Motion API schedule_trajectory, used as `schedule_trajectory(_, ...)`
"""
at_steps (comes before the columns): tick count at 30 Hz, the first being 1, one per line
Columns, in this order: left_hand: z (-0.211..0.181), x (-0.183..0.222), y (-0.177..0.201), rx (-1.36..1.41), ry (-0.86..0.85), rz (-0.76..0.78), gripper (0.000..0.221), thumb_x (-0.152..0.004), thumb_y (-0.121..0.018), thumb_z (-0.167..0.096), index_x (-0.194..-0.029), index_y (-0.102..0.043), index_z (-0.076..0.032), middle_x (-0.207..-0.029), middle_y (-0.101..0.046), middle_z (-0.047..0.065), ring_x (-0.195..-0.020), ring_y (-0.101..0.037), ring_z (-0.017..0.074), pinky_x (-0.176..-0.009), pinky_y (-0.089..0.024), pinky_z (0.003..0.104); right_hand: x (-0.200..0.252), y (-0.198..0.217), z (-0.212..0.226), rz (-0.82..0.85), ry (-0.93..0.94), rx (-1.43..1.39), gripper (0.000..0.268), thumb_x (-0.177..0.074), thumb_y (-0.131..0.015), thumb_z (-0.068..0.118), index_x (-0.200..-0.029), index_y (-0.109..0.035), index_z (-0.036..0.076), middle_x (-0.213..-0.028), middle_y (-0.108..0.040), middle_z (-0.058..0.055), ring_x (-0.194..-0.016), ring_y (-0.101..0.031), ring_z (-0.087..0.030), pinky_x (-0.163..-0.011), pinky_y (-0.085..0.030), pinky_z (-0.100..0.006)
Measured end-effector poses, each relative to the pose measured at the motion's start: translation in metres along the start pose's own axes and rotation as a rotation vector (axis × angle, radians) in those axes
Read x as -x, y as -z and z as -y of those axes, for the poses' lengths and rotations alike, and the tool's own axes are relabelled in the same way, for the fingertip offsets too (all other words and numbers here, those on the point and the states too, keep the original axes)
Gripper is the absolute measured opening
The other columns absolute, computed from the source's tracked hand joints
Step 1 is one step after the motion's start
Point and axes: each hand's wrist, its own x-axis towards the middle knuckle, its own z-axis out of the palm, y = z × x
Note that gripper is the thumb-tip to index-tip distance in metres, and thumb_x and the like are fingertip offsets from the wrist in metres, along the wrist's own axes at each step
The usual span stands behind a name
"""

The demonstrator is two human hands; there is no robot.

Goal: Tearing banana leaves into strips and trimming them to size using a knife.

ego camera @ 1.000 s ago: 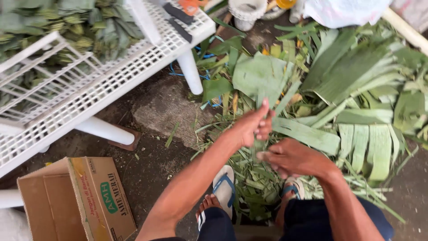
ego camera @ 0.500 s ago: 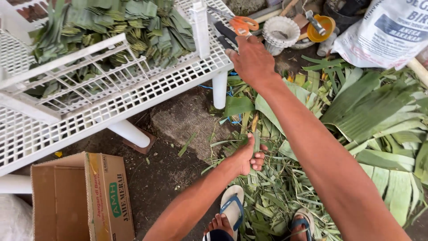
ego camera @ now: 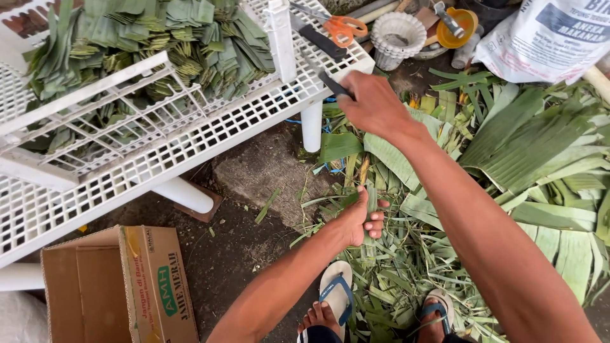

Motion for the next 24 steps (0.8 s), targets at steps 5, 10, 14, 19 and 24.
schedule_trajectory(5,-0.019,0.0,-0.035,-0.003,-0.059,0.073,0.085,-0.1,-0.019,-0.08,-0.101,-0.067,-0.01,-0.055,-0.04,-0.006,-0.042,-0.032,0.008,-0.039,-0.032,0.027,0.114,0.029,-0.024,0.052,-0.017,-0.284,0.008,-0.099,-0.049,0.016,-0.099,-0.057,0.014,-0.067,-0.064,0.003,-0.057,-0.046,-0.012,-0.062,-0.038,-0.032)
schedule_trajectory(10,-0.047,0.022,-0.101,0.07,-0.202,0.123,0.078,-0.104,-0.021,-0.075,-0.111,-0.064,-0.01,-0.056,-0.041,-0.008,-0.04,-0.035,0.0077,-0.039,-0.033,0.027,0.22,0.05,-0.094,-0.288,-0.416,-0.702,0.028,-0.114,-0.035,0.008,-0.13,-0.056,0.001,-0.08,-0.048,-0.008,-0.072,-0.047,-0.022,-0.066,-0.043,-0.04)
schedule_trajectory(14,-0.049,0.033,-0.158,0.137,-0.311,0.183,0.082,-0.101,-0.019,-0.079,-0.111,-0.061,-0.009,-0.055,-0.04,-0.008,-0.041,-0.035,0.0077,-0.037,-0.035,0.027,0.276,0.042,-0.136,-0.563,-0.263,-0.796,0.007,-0.114,-0.054,0.019,-0.11,-0.053,0.013,-0.074,-0.056,-0.005,-0.069,-0.051,-0.015,-0.073,-0.039,-0.029)
schedule_trajectory(19,-0.026,0.057,-0.198,0.181,-0.474,0.417,0.077,-0.088,-0.027,-0.09,-0.084,-0.058,-0.019,-0.052,-0.038,-0.008,-0.039,-0.029,0.0095,-0.04,-0.026,0.028,0.306,0.024,-0.118,-0.59,-0.331,-1.177,0.028,-0.089,-0.041,-0.014,-0.104,-0.046,0.009,-0.08,-0.063,-0.013,-0.064,-0.053,-0.022,-0.06,-0.044,-0.037)
schedule_trajectory(24,0.007,0.075,-0.207,0.109,-0.605,0.449,0.078,-0.081,-0.03,-0.091,-0.09,-0.057,-0.018,-0.055,-0.034,-0.003,-0.037,-0.037,0.0172,-0.04,-0.037,0.036,0.318,-0.004,-0.111,-0.725,-0.208,-1.282,0.024,-0.1,-0.063,0.015,-0.117,-0.057,0.0,-0.071,-0.053,-0.015,-0.045,-0.037,-0.01,-0.042,-0.036,-0.028)
